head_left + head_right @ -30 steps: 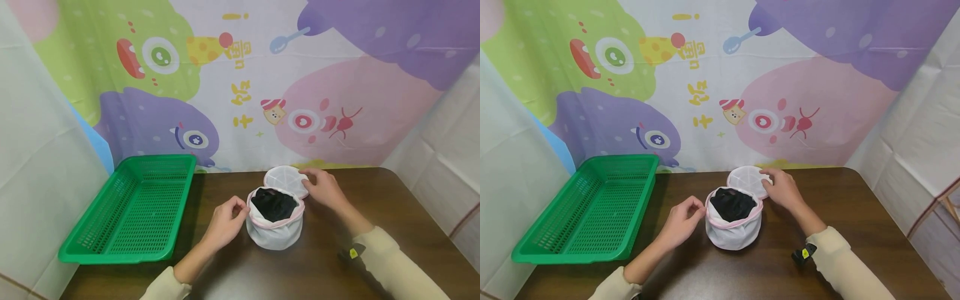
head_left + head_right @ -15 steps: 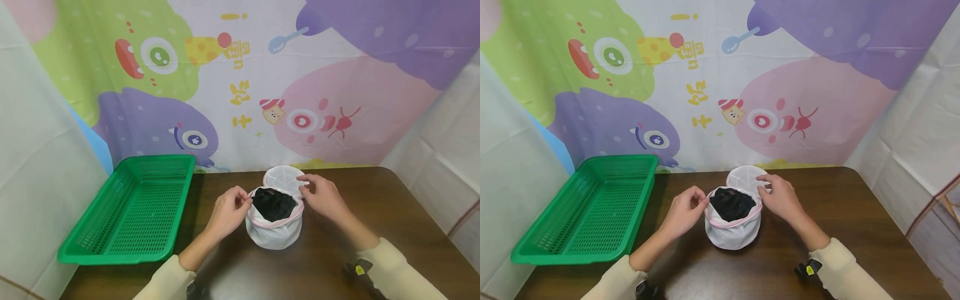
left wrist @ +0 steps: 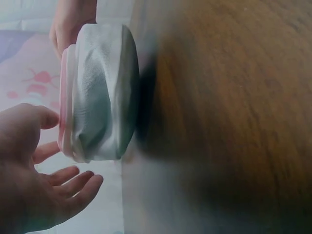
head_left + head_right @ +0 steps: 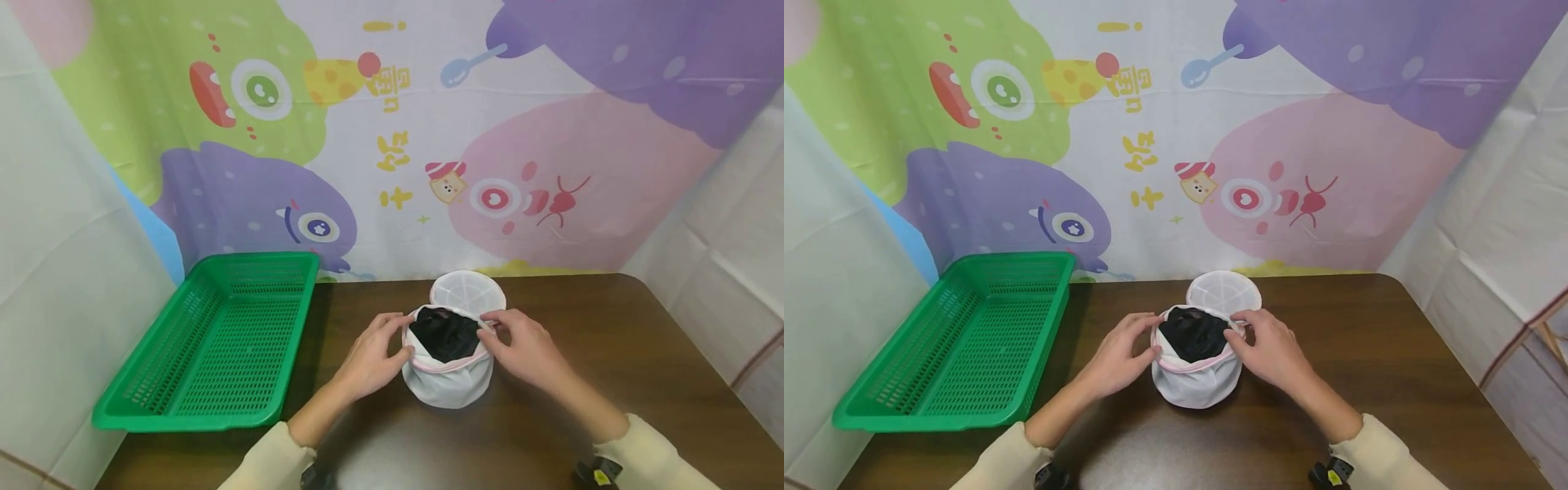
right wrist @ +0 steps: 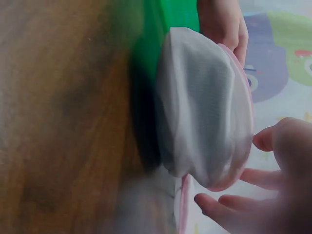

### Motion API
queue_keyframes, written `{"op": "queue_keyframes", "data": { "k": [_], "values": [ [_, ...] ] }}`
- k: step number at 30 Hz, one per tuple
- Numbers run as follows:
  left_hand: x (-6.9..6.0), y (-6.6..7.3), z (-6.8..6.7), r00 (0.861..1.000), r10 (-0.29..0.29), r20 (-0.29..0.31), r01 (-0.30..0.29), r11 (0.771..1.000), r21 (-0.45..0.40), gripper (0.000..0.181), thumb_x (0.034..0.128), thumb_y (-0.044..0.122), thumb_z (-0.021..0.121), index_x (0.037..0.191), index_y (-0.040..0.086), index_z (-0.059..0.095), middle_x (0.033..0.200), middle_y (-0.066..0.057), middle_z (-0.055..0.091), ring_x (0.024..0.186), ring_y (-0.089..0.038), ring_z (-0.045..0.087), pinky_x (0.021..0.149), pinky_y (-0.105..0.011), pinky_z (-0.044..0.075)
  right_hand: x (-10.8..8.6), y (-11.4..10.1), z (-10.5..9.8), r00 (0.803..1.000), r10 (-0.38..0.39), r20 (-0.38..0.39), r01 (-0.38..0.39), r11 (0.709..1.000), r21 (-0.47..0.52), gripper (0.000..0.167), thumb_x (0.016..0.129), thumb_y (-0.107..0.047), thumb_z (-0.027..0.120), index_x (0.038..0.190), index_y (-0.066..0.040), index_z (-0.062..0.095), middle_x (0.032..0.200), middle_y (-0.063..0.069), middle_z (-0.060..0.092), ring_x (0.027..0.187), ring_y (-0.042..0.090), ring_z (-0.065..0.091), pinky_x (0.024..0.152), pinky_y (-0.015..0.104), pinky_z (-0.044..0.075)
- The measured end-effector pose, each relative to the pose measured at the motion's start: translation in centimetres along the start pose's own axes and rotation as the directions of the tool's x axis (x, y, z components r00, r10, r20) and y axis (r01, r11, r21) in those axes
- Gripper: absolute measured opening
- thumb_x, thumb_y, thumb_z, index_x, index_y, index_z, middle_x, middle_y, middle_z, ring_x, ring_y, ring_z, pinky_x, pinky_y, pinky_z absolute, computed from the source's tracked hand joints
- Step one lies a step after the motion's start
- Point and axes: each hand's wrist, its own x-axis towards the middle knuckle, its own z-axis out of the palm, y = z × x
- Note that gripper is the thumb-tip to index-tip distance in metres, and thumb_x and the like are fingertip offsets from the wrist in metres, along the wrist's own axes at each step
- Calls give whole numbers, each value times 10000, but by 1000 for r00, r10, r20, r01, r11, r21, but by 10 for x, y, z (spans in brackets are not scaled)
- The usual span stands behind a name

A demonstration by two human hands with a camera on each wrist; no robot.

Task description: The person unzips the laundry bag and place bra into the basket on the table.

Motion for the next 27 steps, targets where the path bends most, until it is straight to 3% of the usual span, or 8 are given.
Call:
{"op": "queue_keyframes", "data": {
  "k": [4, 13, 17, 22, 27],
  "values": [
    [-2, -2, 3, 999, 9, 43, -10, 1000, 7, 564, 1018, 224, 737, 1552, 63, 658, 1549, -197, 680, 1383, -400, 703, 1203, -630, 552, -3, 1, 6, 999, -6, 34, 6, 1000, 3, 380, 1044, -278, 798, 1359, -67, 769, 1287, 174, 790, 1093, 317, 740, 970, 583, 641],
    [-6, -3, 5, 998, -22, 54, 23, 1000, -7, 591, 1015, 237, 747, 1559, 31, 643, 1515, -207, 698, 1316, -386, 718, 1186, -622, 566, -6, 2, 17, 999, -25, 36, 24, 999, 30, 437, 1036, -247, 796, 1405, -21, 732, 1383, 226, 768, 1232, 405, 743, 1076, 640, 606],
    [-9, -2, 6, 998, -32, 54, 32, 999, 1, 582, 1013, 253, 759, 1539, 27, 654, 1494, -205, 700, 1276, -372, 725, 1160, -615, 582, -5, 4, 20, 998, -49, 31, 48, 998, 40, 425, 1041, -210, 785, 1420, -27, 728, 1381, 209, 766, 1164, 349, 736, 1039, 600, 614],
    [-12, -1, 7, 998, -34, 52, 34, 999, 10, 556, 1009, 256, 764, 1507, 26, 671, 1389, -169, 730, 1115, -284, 721, 1011, -484, 630, -2, 5, 21, 997, -70, 25, 69, 996, 54, 403, 1044, -164, 769, 1420, -26, 732, 1365, 210, 761, 1114, 318, 720, 999, 572, 612],
    [-15, -1, 9, 998, -44, 42, 43, 999, 22, 502, 1008, 261, 761, 1456, 41, 707, 1289, -117, 744, 1014, -198, 692, 877, -339, 572, 3, 5, 21, 996, -87, 29, 84, 993, 84, 393, 1057, -123, 725, 1434, -13, 728, 1407, 238, 743, 1158, 363, 728, 1040, 613, 611]
  ]
}}
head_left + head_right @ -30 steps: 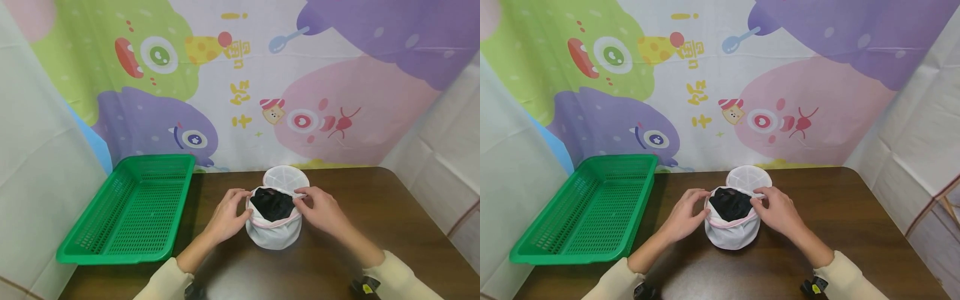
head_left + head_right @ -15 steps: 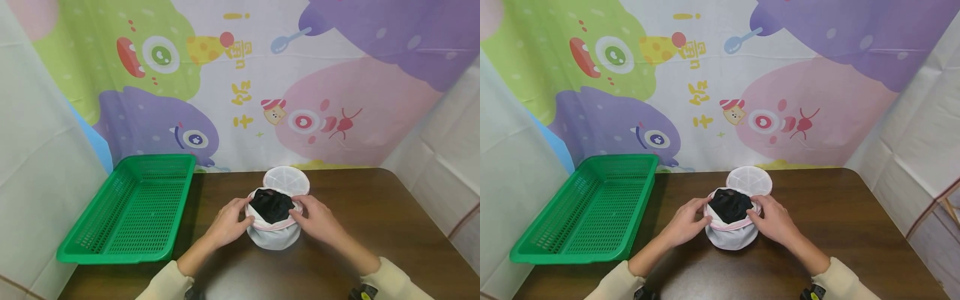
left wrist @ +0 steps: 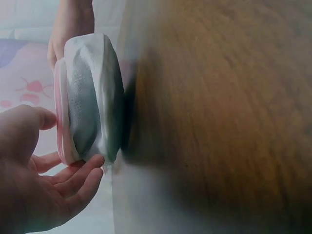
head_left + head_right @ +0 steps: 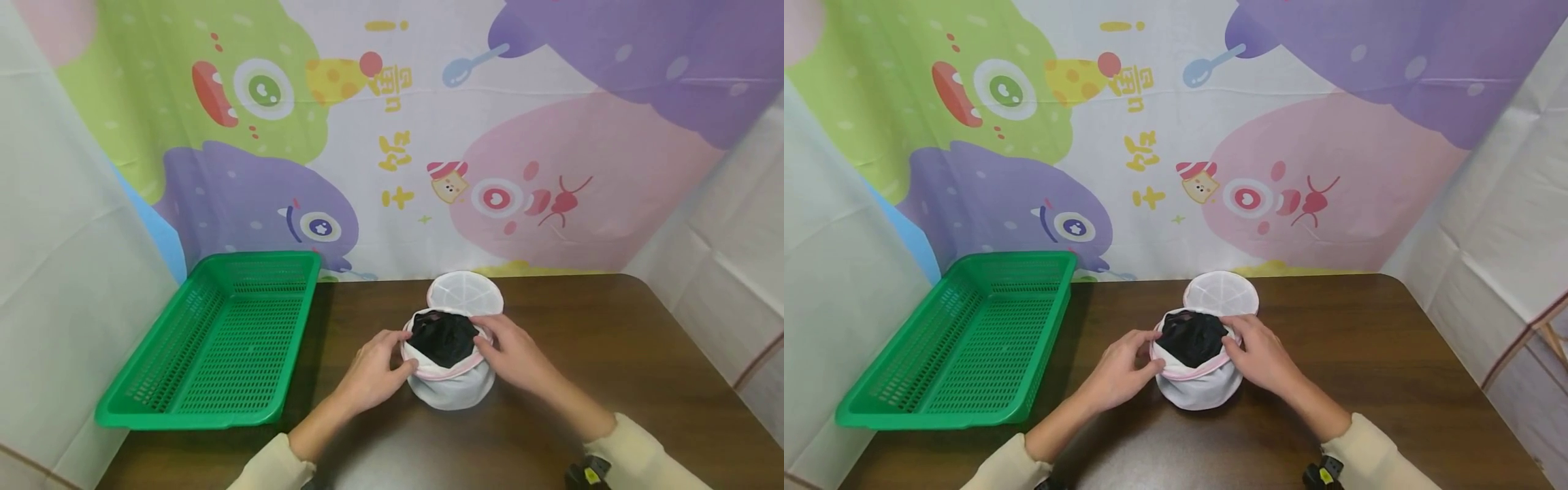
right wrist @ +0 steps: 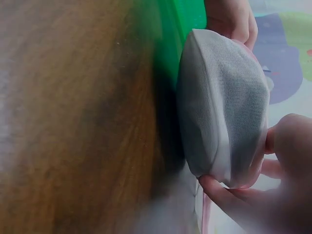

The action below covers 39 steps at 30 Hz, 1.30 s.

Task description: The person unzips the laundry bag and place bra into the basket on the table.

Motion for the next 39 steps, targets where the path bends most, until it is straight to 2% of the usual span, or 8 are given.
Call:
{"op": "queue_keyframes", "data": {
  "k": [4, 8, 14, 20, 28, 33, 39],
  "values": [
    [-2, 0, 2, 1000, -6, -8, 6, 1000, 14, 462, 1007, 271, 756, 1418, 62, 737, 1273, -91, 761, 995, -181, 707, 856, -331, 550, 5, 0, -1, 1000, -7, 11, 7, 1000, 18, 390, 1064, -92, 691, 1442, -6, 721, 1439, 256, 722, 1207, 413, 727, 1076, 644, 609],
    [-5, 2, 3, 1000, 5, -18, -5, 1000, 28, 428, 1001, 280, 756, 1376, 74, 764, 1286, -81, 785, 984, -186, 753, 854, -349, 558, 10, 0, -2, 1000, -18, 8, 18, 1000, 11, 372, 1065, -65, 677, 1429, -5, 728, 1451, 261, 713, 1329, 465, 710, 1138, 678, 572],
    [-10, 3, 2, 999, 26, -32, -25, 999, 37, 307, 994, 257, 752, 1252, 103, 815, 1209, -46, 812, 955, -199, 770, 813, -320, 550, 15, 1, -1, 1000, -14, 1, 14, 1000, 11, 348, 1067, -48, 675, 1408, -27, 745, 1412, 247, 721, 1228, 411, 722, 1062, 638, 584],
    [-10, 3, 1, 998, 42, -48, -39, 998, 55, 249, 993, 245, 744, 1199, 132, 827, 1163, -39, 808, 939, -221, 763, 780, -309, 534, 16, 1, -1, 1000, -10, 6, 10, 1000, 14, 333, 1071, -48, 675, 1395, -29, 748, 1400, 254, 726, 1212, 415, 723, 1078, 659, 582],
    [-7, 8, -4, 987, 70, -145, -48, 987, 155, 225, 990, 271, 744, 1183, 190, 828, 1245, -48, 718, 1059, -243, 747, 837, -416, 610, 16, -5, -7, 998, -45, -31, 45, 999, 7, 309, 1058, -67, 709, 1359, -52, 774, 1404, 213, 752, 1335, 453, 720, 1142, 676, 562],
    [-1, 12, -9, 979, 88, -186, -61, 987, 149, 254, 998, 242, 760, 1232, 166, 822, 1255, -61, 730, 1093, -259, 757, 886, -455, 633, 17, -10, -12, 998, -50, -28, 51, 999, 14, 315, 1059, -87, 716, 1369, -64, 772, 1409, 203, 759, 1344, 446, 718, 1158, 676, 559],
    [4, 17, -12, 976, 113, -187, -94, 990, 109, 258, 997, 204, 786, 1242, 131, 819, 1237, -64, 755, 1117, -268, 762, 941, -479, 640, 16, -12, -17, 1000, -7, 5, 7, 1000, 21, 336, 1081, -111, 700, 1411, -77, 750, 1462, 212, 728, 1266, 403, 719, 1121, 663, 593]
  ]
}}
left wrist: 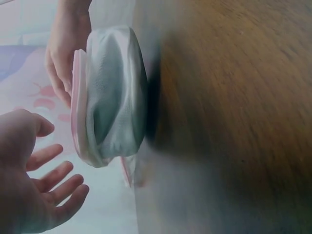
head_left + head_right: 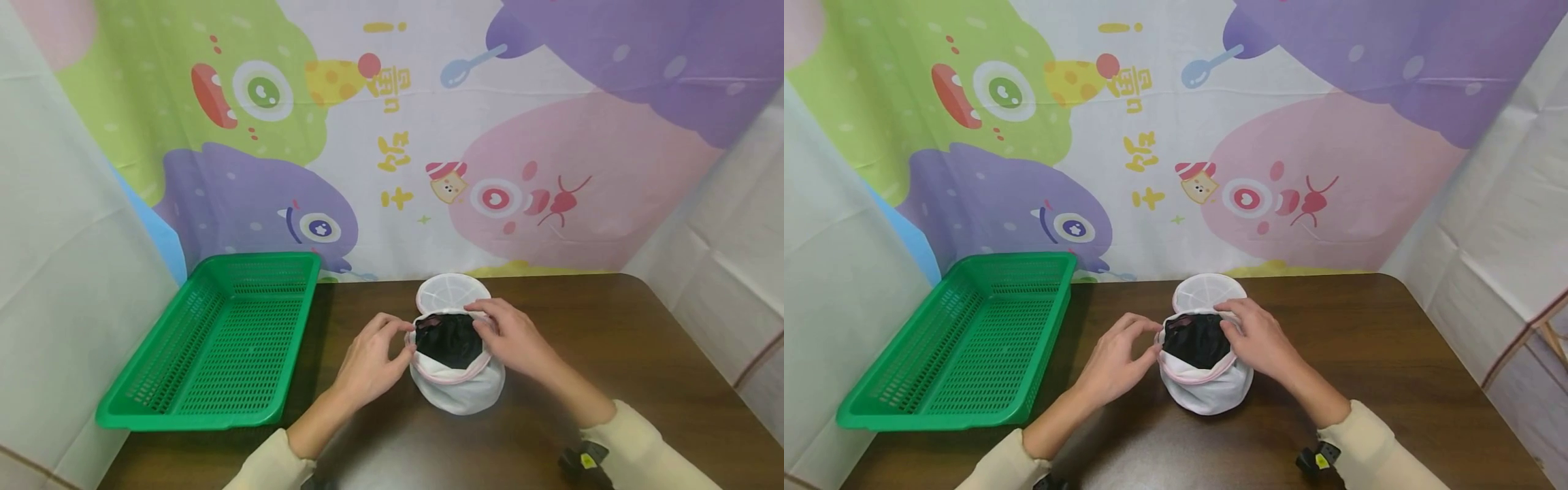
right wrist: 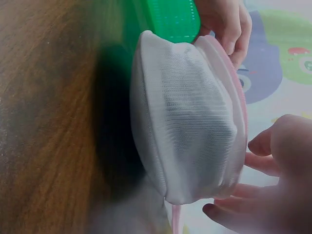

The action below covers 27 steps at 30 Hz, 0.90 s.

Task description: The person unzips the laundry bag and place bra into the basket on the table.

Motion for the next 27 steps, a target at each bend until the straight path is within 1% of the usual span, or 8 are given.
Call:
{"op": "queue_keyframes", "data": {
  "k": [3, 7, 11, 14, 18, 21, 24, 27],
  "values": [
    [1, 1, 0, 1000, 4, 4, -4, 1000, -22, 258, 999, 194, 782, 1244, 123, 817, 1237, -67, 769, 1134, -284, 763, 980, -504, 641, -2, -1, -3, 1000, 3, -1, -3, 1000, 6, 333, 1081, -116, 698, 1408, -83, 752, 1459, 210, 728, 1217, 378, 721, 1096, 651, 610],
    [5, 3, 2, 1000, 10, 20, -9, 999, -45, 270, 1007, 191, 769, 1262, 111, 813, 1260, -80, 782, 1170, -306, 762, 1026, -523, 636, -6, -1, -6, 1000, -6, -23, 6, 1000, 0, 318, 1074, -100, 702, 1386, -81, 759, 1435, 208, 735, 1180, 372, 738, 1062, 638, 629],
    [11, 8, 3, 999, 29, 23, -27, 997, -74, 286, 1007, 184, 764, 1275, 97, 812, 1277, -87, 791, 1194, -309, 764, 1048, -517, 633, -12, -1, -8, 999, -11, -46, 11, 1000, -2, 302, 1072, -85, 702, 1367, -74, 768, 1430, 206, 739, 1184, 382, 755, 1052, 631, 633],
    [15, 9, 4, 999, 49, 23, -46, 995, -89, 295, 1003, 183, 763, 1278, 87, 813, 1278, -88, 798, 1194, -304, 763, 1048, -509, 633, -15, -3, -9, 998, -16, -59, 16, 1000, -3, 289, 1072, -83, 699, 1350, -73, 779, 1428, 206, 745, 1223, 398, 757, 1062, 630, 628],
    [19, 9, 6, 996, 82, 37, -78, 992, -96, 303, 1003, 182, 767, 1284, 79, 811, 1280, -90, 808, 1212, -307, 756, 1067, -508, 627, -20, -3, -10, 996, -18, -85, 17, 1000, -13, 277, 1067, -75, 699, 1329, -73, 788, 1423, 206, 755, 1298, 430, 741, 1089, 647, 610],
    [21, 8, 8, 993, 107, 43, -103, 990, -99, 305, 1004, 175, 772, 1289, 73, 812, 1289, -94, 814, 1237, -310, 748, 1093, -511, 618, -23, -2, -10, 995, -20, -94, 19, 1000, -17, 276, 1066, -74, 702, 1329, -71, 786, 1424, 208, 756, 1325, 445, 727, 1097, 665, 596],
    [24, 7, 10, 988, 150, 30, -146, 985, -95, 291, 1000, 150, 782, 1276, 66, 817, 1282, -90, 822, 1239, -300, 752, 1095, -501, 620, -25, -1, -10, 995, -26, -94, 24, 999, -22, 275, 1069, -82, 704, 1333, -70, 782, 1428, 209, 755, 1341, 452, 719, 1105, 678, 585],
    [27, 8, 12, 979, 203, 16, -201, 974, -102, 283, 990, 117, 806, 1265, 53, 821, 1268, -89, 832, 1217, -289, 779, 1071, -486, 633, -26, -1, -10, 996, -18, -92, 16, 1000, -23, 275, 1072, -88, 704, 1335, -68, 782, 1422, 204, 759, 1344, 448, 718, 1120, 682, 576]
  ]
}}
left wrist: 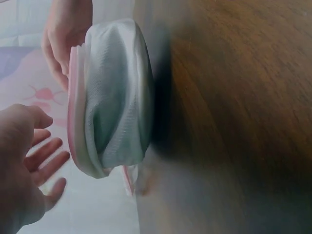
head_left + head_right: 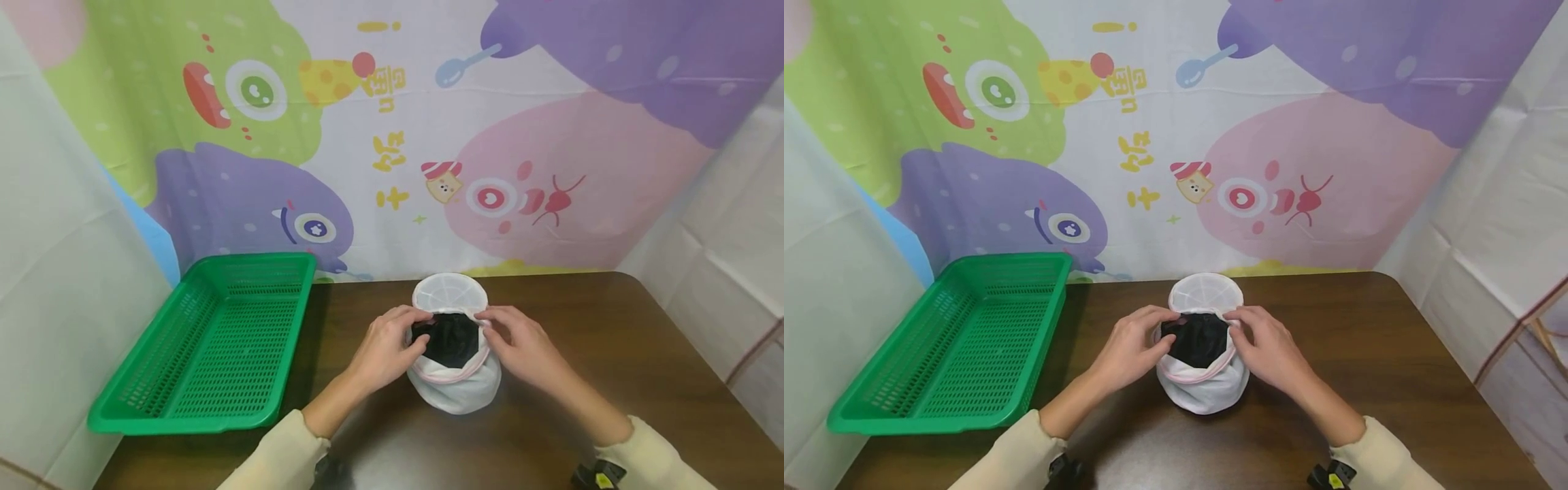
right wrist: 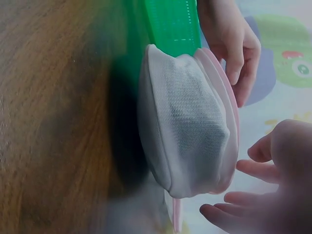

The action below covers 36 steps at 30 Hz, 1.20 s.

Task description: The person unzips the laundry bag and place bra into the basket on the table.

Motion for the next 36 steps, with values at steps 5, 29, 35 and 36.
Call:
{"op": "queue_keyframes", "data": {
  "k": [5, 29, 35, 36],
  "values": [
    [4, -2, 3, 999, 8, 44, -7, 1000, -29, 336, 977, 105, 855, 1298, 23, 802, 1287, -118, 829, 1213, -296, 800, 1076, -486, 645, -3, -3, 2, 1000, 24, 14, -24, 1000, 0, 280, 1070, -111, 713, 1336, -58, 782, 1412, 212, 761, 1333, 453, 721, 1138, 695, 566],
    [2, -13, 12, 953, -211, 217, 190, 975, 111, 599, 938, 223, 912, 1479, 49, 720, 1449, -212, 765, 1325, -398, 731, 1154, -563, 602, -15, -1, 19, 992, 97, 80, -90, 992, -89, 488, 1047, -304, 763, 1465, -61, 699, 1453, 227, 757, 1336, 470, 725, 1101, 683, 580],
    [5, -13, 15, 931, -254, 262, 223, 964, 144, 602, 939, 265, 911, 1471, 51, 728, 1392, -202, 785, 1240, -361, 741, 1102, -548, 620, -17, -1, 22, 991, 113, 76, -107, 991, -76, 483, 1043, -264, 750, 1479, -66, 685, 1452, 217, 762, 1309, 458, 740, 1086, 675, 583],
    [5, -13, 16, 929, -255, 270, 218, 963, 157, 596, 938, 271, 909, 1463, 50, 733, 1386, -197, 789, 1234, -356, 742, 1095, -543, 621, -17, -1, 23, 991, 110, 72, -105, 992, -74, 485, 1042, -255, 748, 1483, -64, 681, 1451, 216, 762, 1308, 457, 741, 1084, 675, 584]
  ]
}}
